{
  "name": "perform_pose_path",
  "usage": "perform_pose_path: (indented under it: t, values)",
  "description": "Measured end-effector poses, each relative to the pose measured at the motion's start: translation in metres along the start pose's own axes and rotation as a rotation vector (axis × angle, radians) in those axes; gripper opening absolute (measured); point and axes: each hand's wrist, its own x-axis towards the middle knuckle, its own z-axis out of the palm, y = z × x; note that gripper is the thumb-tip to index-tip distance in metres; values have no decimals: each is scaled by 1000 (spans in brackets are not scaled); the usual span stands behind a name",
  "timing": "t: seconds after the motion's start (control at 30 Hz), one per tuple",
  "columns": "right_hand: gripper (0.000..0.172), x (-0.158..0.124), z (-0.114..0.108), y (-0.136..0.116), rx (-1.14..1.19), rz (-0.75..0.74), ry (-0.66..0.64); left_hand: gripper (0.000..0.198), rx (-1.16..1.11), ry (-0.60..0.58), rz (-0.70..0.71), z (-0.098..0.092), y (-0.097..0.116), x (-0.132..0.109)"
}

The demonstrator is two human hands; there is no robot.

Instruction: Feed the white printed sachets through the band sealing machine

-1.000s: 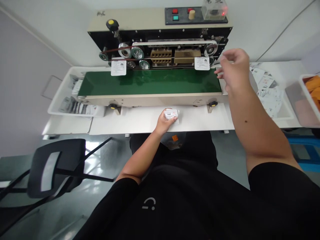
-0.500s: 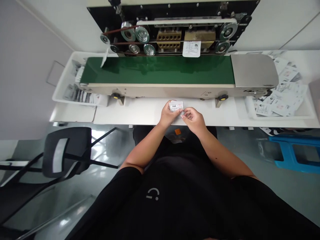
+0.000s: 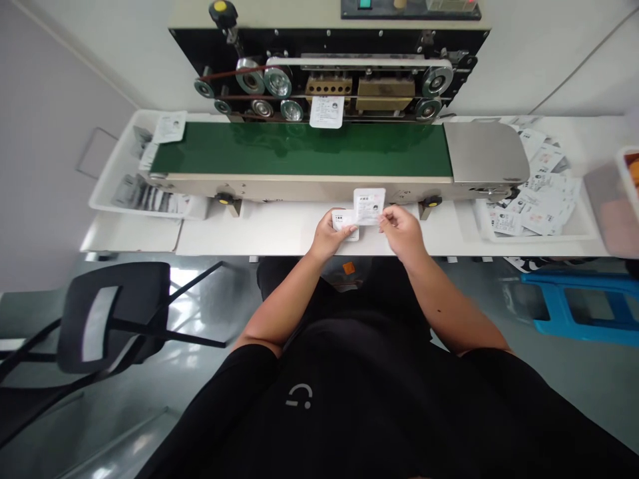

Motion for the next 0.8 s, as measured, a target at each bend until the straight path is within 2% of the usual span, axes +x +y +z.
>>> perform_pose_path:
  t: [0.2, 0.3, 0.37, 0.5, 0.8]
  values:
    - [21, 52, -81, -46, 126, -23, 308, 63, 13, 8, -52, 0, 1, 0]
    - [15, 82, -119, -73, 108, 67, 398, 63, 37, -2, -54, 0, 2, 0]
    - [9, 100, -135, -83, 85, 156, 428, 63, 49, -8, -53, 0, 2, 0]
    - [8, 129, -144, -91, 94, 309, 437, 63, 35, -7, -49, -1, 1, 1]
    - [7, 165, -120, -101, 139, 339, 305, 60, 40, -8, -47, -2, -2, 0]
